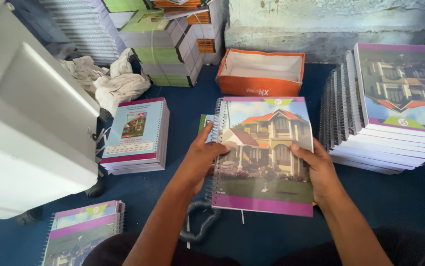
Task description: The person sits on the floor and assembles spiral-bound notebooks by inserting plastic spiral coils into pre-punched holes. They handle each notebook one at a time, align the coil, and push it through the holes by hand, then place the finished notebook onto a growing stack.
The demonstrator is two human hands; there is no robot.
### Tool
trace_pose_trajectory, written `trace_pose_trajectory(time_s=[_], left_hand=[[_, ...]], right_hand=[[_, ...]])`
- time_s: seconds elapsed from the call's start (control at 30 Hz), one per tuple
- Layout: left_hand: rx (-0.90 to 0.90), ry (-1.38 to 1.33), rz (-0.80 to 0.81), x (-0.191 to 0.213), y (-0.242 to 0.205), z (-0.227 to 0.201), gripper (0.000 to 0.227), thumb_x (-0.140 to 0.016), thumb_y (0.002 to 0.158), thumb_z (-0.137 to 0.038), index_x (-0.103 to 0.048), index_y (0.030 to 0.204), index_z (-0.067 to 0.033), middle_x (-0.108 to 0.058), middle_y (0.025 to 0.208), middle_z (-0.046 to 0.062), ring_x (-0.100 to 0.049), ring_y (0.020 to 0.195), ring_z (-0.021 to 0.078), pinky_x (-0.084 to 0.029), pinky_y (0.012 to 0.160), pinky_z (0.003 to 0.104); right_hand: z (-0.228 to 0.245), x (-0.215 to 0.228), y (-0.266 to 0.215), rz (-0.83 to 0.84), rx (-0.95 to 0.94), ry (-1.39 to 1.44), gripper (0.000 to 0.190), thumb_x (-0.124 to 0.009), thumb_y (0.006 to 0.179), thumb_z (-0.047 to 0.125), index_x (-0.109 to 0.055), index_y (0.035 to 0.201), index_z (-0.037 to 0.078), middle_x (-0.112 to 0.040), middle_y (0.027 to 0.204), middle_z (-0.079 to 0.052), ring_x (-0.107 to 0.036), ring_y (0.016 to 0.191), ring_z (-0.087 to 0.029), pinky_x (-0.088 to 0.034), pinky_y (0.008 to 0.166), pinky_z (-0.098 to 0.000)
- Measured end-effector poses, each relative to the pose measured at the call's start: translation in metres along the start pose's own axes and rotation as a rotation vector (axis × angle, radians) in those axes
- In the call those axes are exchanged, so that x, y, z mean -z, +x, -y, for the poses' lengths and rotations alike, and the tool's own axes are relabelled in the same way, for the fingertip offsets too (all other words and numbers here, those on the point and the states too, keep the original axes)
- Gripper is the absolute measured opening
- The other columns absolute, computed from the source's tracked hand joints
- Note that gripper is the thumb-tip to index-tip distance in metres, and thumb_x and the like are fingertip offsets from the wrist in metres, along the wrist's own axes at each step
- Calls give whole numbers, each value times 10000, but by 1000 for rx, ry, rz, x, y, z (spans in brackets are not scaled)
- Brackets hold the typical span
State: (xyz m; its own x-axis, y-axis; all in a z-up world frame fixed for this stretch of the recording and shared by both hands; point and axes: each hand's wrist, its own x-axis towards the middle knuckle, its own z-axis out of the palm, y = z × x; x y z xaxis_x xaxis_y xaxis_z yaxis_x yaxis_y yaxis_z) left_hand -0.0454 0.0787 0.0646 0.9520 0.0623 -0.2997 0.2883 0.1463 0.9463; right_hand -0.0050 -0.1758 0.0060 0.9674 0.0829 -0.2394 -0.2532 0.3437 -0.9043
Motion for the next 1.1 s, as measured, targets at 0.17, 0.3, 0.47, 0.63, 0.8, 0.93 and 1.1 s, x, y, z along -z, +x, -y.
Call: trace_pose_trajectory(time_s=[0.17,0.3,0.47,0.63,0.8,0.93,1.1], left_hand=[[72,-90,-21,6,15,23,600,-635,887,-187,-494,1444,-14,-724,1047,115,-721,848,179,-595,726,336],[40,-149,27,5,22,28,393,-651,914,-194,-630,1256,0,-705,1009,101,-690,824,177,-558,671,320],[26,-192,32,-17,48,7,369,-634,902,-161,-596,1249,-43,-672,977,61,-693,804,177,-577,669,327],[-85,-327,204,-64,101,-22,347,-638,900,-131,-606,1224,-13,-694,987,77,-724,832,188,-629,745,378],[-156,-375,372,-135,168,-51,259,-681,828,-97,-649,1067,-5,-665,909,81,-691,778,213,-607,689,424],[-216,-266,383,-199,206,-65,211,-712,784,-116,-702,972,-22,-671,839,73,-680,728,207,-595,625,404],[-210,-152,339,-260,232,-63,210,-750,766,-108,-697,934,6,-676,793,88,-671,658,217,-569,542,405]], right_hand=[[0,-1,0,-10,11,-60,608,-710,858,214,-544,1412,28,-705,1147,-192,-733,983,-277,-630,824,-413],[14,4,-1,-18,-7,-63,637,-693,802,149,-540,1414,58,-710,1155,-176,-738,980,-283,-626,807,-443],[57,17,21,-48,66,-222,635,-699,793,106,-585,1418,98,-709,1168,-145,-719,1017,-275,-608,887,-437],[129,45,52,-151,212,-436,439,-700,874,93,-658,1306,29,-708,1079,-150,-702,939,-265,-599,872,-422],[190,96,71,-266,366,-626,376,-695,993,169,-654,1305,-38,-673,1069,-208,-640,859,-277,-555,793,-471],[235,144,101,-274,246,-751,413,-611,1022,286,-602,1331,12,-623,1032,-196,-674,827,-268,-593,738,-465],[257,207,136,-289,134,-933,395,-634,1011,271,-625,1298,0,-643,1003,-202,-678,799,-274,-587,722,-455]])
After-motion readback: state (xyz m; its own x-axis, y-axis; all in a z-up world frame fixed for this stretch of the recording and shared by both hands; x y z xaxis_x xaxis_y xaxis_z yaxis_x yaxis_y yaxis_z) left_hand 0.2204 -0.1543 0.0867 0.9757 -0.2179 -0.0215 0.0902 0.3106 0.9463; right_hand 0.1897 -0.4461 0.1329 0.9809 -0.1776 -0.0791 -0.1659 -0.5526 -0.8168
